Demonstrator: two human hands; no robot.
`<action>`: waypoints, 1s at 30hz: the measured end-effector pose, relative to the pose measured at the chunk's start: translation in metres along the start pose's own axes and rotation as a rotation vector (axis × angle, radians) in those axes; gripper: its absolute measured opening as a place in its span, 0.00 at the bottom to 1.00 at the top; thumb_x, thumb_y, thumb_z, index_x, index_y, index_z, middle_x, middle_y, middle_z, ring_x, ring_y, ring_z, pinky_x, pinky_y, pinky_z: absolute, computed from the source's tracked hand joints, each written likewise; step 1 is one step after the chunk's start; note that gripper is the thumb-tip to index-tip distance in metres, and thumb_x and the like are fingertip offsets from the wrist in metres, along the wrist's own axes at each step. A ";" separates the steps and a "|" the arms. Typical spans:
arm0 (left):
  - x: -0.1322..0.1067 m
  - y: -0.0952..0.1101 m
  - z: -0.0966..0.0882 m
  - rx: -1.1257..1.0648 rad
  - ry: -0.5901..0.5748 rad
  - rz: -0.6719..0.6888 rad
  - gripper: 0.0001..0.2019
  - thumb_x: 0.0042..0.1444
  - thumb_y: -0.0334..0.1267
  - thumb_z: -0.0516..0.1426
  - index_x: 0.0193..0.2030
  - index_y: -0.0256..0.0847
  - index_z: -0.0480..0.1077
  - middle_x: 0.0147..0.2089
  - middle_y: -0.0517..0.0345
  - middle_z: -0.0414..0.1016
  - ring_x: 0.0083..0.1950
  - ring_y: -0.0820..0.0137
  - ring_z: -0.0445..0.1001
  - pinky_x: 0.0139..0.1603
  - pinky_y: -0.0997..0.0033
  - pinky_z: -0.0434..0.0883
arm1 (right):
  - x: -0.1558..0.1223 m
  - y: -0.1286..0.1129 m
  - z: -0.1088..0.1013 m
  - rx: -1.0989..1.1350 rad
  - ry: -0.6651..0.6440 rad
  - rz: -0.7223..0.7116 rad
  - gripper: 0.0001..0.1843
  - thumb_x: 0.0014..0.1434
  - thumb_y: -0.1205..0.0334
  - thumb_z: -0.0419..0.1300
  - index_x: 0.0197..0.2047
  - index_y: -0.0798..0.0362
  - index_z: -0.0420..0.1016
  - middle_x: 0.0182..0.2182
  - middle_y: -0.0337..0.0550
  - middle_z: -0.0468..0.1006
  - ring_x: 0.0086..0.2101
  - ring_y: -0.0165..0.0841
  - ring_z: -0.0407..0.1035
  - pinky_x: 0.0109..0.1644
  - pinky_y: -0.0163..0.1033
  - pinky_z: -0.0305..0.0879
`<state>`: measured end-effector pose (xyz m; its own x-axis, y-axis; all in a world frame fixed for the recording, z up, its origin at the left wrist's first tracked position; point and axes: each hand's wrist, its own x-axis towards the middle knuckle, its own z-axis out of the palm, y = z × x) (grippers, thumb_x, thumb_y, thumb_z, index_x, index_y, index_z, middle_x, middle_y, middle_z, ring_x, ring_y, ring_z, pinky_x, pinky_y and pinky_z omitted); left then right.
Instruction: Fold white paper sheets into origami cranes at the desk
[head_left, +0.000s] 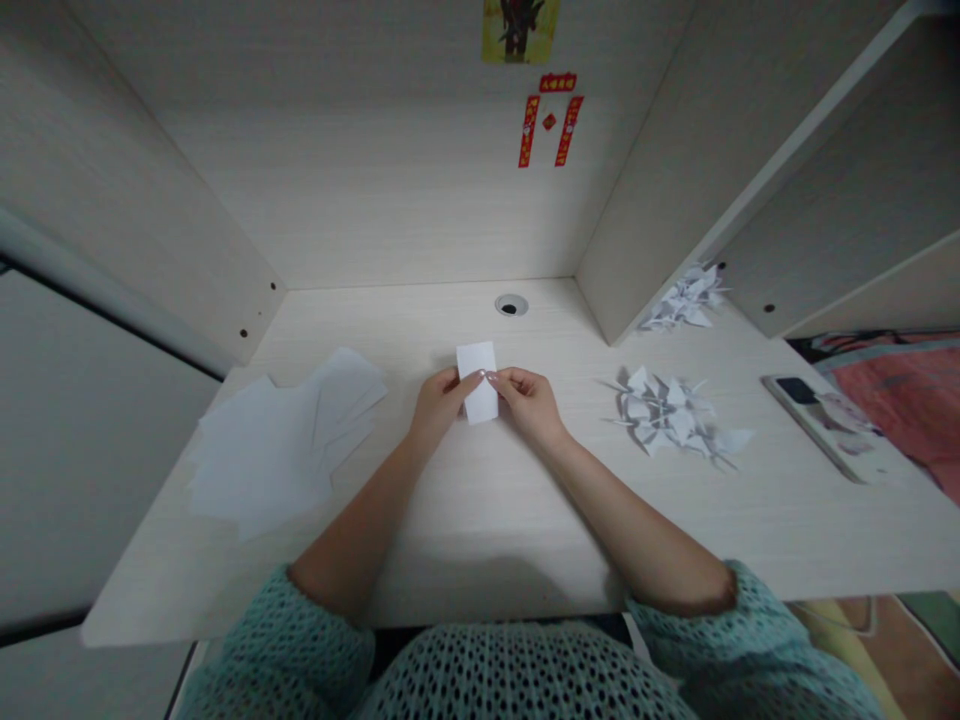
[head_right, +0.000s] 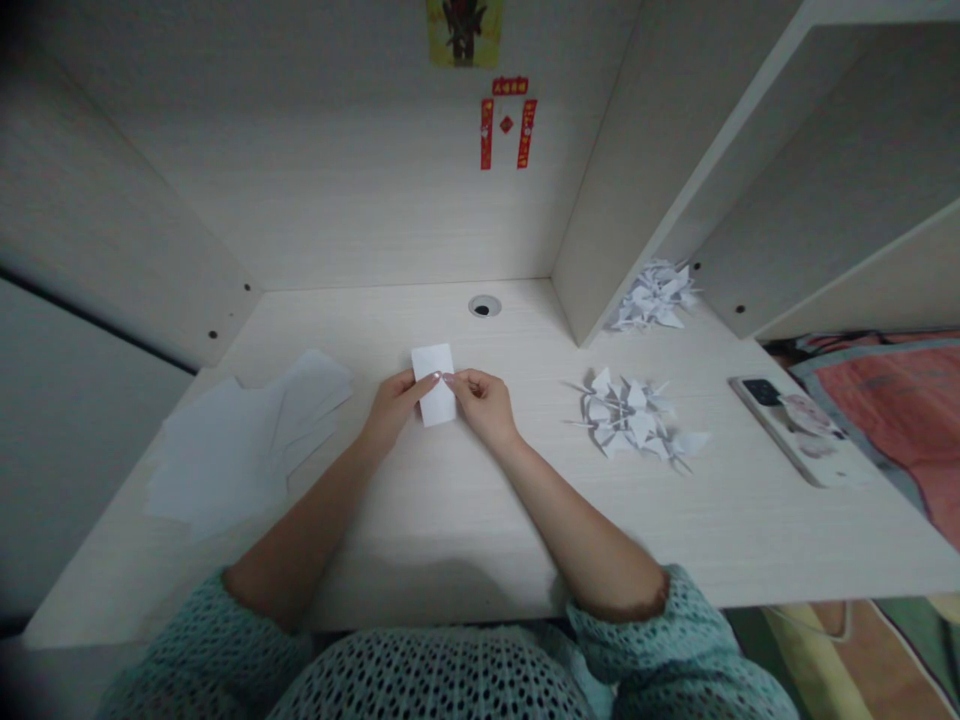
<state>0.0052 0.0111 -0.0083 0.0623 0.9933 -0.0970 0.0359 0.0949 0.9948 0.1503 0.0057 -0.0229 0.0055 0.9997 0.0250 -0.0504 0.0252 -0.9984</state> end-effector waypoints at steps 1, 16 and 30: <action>0.001 0.001 -0.001 -0.034 -0.016 -0.036 0.18 0.46 0.51 0.63 0.34 0.35 0.77 0.31 0.56 0.77 0.30 0.70 0.71 0.31 0.74 0.64 | -0.001 0.000 0.000 -0.055 -0.015 -0.015 0.19 0.50 0.45 0.62 0.25 0.54 0.74 0.22 0.38 0.73 0.24 0.29 0.62 0.29 0.35 0.57; -0.010 0.005 0.011 -0.255 0.110 0.007 0.19 0.47 0.49 0.63 0.38 0.34 0.79 0.39 0.47 0.81 0.39 0.64 0.79 0.43 0.67 0.73 | -0.015 -0.011 0.007 -0.776 0.033 -0.304 0.25 0.63 0.47 0.50 0.19 0.51 0.63 0.18 0.40 0.66 0.24 0.31 0.60 0.31 0.37 0.51; -0.012 0.011 0.014 -0.422 0.177 -0.067 0.21 0.43 0.48 0.66 0.39 0.31 0.78 0.39 0.44 0.81 0.38 0.62 0.80 0.44 0.64 0.75 | -0.012 -0.007 0.006 -0.458 -0.095 -0.186 0.26 0.58 0.41 0.54 0.19 0.51 0.58 0.17 0.34 0.57 0.23 0.28 0.53 0.27 0.35 0.48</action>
<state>0.0183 -0.0010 0.0033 -0.0988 0.9766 -0.1912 -0.3775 0.1410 0.9152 0.1441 -0.0061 -0.0157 -0.1194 0.9750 0.1875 0.3863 0.2195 -0.8959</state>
